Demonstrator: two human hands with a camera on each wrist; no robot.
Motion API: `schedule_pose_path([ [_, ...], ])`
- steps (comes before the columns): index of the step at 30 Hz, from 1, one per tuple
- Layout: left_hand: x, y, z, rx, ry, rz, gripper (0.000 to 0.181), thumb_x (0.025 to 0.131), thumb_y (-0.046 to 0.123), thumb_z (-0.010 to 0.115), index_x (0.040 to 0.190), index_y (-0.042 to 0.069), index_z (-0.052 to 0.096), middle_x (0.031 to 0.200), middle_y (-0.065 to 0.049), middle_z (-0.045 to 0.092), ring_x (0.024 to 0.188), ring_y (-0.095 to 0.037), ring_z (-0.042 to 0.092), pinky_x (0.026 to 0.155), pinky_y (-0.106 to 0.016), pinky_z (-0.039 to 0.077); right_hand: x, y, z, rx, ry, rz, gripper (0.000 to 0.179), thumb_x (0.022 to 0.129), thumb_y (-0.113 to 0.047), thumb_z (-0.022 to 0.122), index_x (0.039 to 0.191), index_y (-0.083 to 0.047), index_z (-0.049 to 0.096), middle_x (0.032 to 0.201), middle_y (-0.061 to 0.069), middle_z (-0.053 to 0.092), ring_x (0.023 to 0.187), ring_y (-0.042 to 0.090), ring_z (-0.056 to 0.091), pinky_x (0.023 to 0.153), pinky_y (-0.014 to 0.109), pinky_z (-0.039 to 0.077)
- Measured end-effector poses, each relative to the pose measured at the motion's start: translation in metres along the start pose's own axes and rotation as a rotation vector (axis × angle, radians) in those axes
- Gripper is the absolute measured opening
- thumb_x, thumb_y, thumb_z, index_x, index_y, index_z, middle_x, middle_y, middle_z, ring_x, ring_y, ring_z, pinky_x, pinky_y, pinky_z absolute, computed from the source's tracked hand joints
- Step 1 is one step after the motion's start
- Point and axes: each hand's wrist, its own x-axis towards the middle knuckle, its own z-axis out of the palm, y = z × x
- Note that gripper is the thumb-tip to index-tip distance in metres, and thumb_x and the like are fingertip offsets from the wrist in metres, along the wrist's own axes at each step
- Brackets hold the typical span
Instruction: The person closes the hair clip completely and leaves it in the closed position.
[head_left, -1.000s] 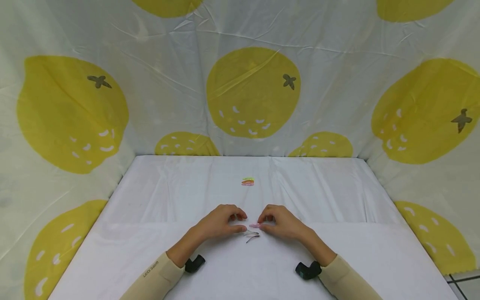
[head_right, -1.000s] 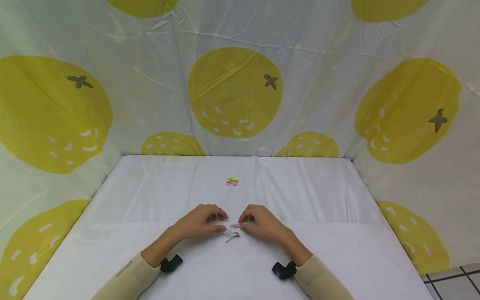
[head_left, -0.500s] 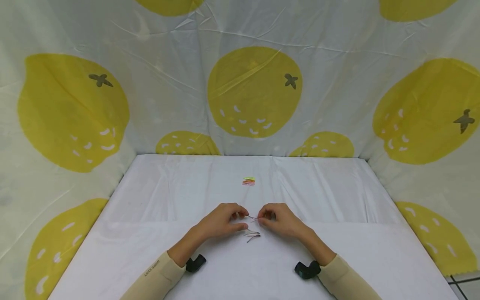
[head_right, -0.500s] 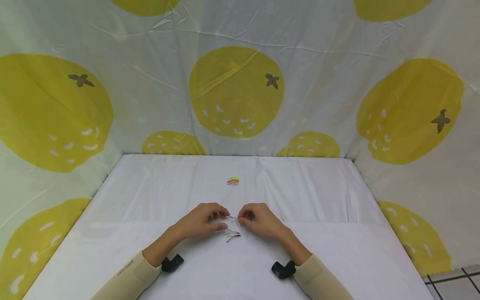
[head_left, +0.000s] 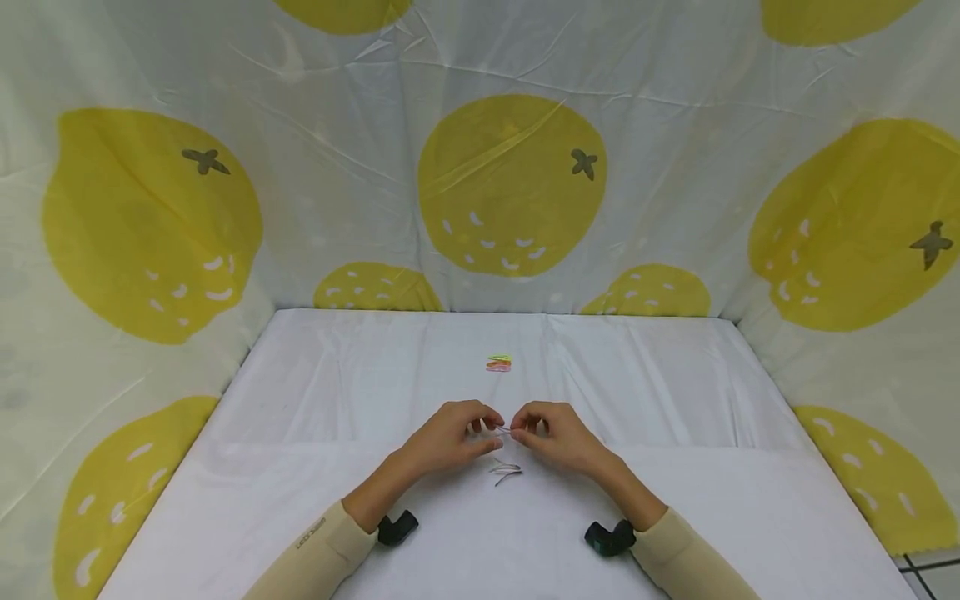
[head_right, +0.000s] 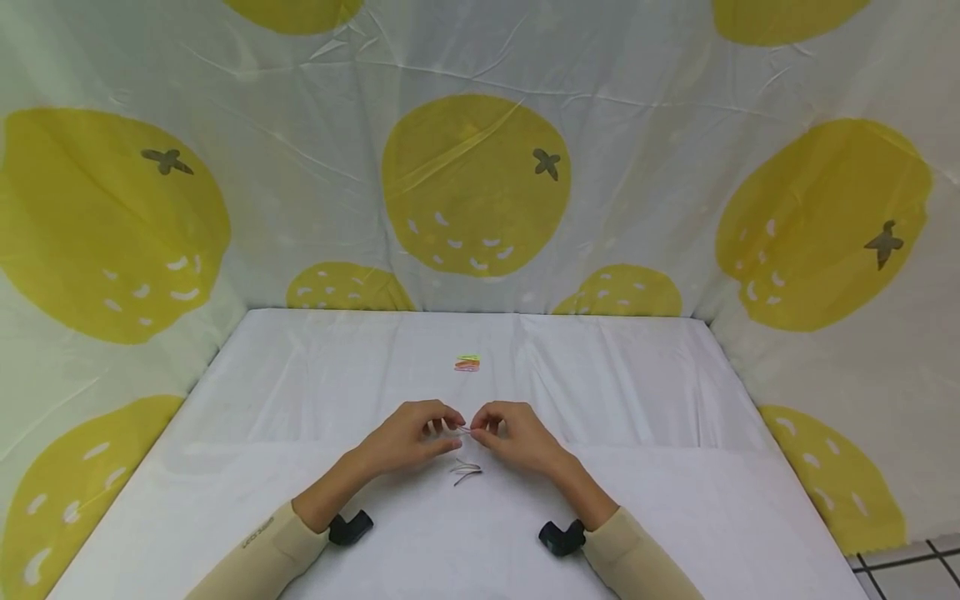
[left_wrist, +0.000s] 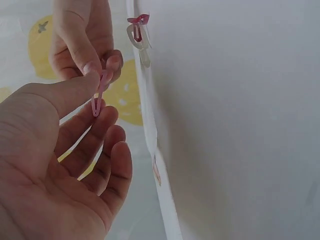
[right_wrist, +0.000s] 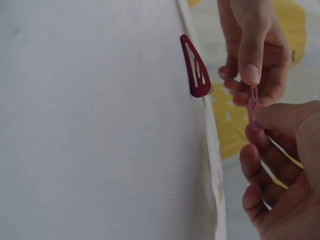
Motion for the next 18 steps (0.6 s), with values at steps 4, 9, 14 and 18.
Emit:
schedule_pose_path([
  [4,0.002,0.002,0.000,-0.007,0.041,0.011,0.021,0.094,0.025,0.077,0.113,0.016,0.075,0.104,0.008,0.074,0.088,-0.013,0.065,0.079,-0.029,0.056,0.002,-0.004,-0.001,-0.003,0.006,-0.009,0.006,0.098,-0.027,0.072,0.094,-0.022,0.074,0.086,-0.015,0.069,0.078,0.004,0.060,0.070,0.024,0.045],
  [9,0.007,0.003,-0.001,-0.004,0.074,0.018,0.018,0.095,0.024,0.077,0.111,0.017,0.075,0.102,0.009,0.074,0.087,-0.011,0.065,0.078,-0.033,0.057,0.005,-0.008,-0.005,-0.005,0.036,-0.030,0.004,0.098,-0.025,0.073,0.096,-0.022,0.074,0.089,-0.015,0.070,0.079,0.004,0.060,0.070,0.028,0.047],
  [14,0.011,0.004,-0.008,-0.002,0.103,0.005,0.015,0.095,0.024,0.077,0.108,0.018,0.077,0.098,0.011,0.075,0.085,-0.007,0.064,0.077,-0.032,0.057,0.007,-0.009,-0.008,0.013,0.078,-0.049,0.005,0.098,-0.027,0.073,0.100,-0.022,0.074,0.091,-0.016,0.070,0.080,0.005,0.061,0.073,0.033,0.050],
  [18,0.014,0.004,-0.011,-0.008,0.128,0.007,0.014,0.095,0.025,0.076,0.107,0.020,0.077,0.097,0.012,0.075,0.083,-0.003,0.063,0.075,-0.029,0.056,0.010,-0.009,-0.009,0.022,0.092,-0.062,0.004,0.097,-0.026,0.074,0.101,-0.025,0.073,0.091,-0.016,0.070,0.080,0.005,0.061,0.073,0.031,0.050],
])
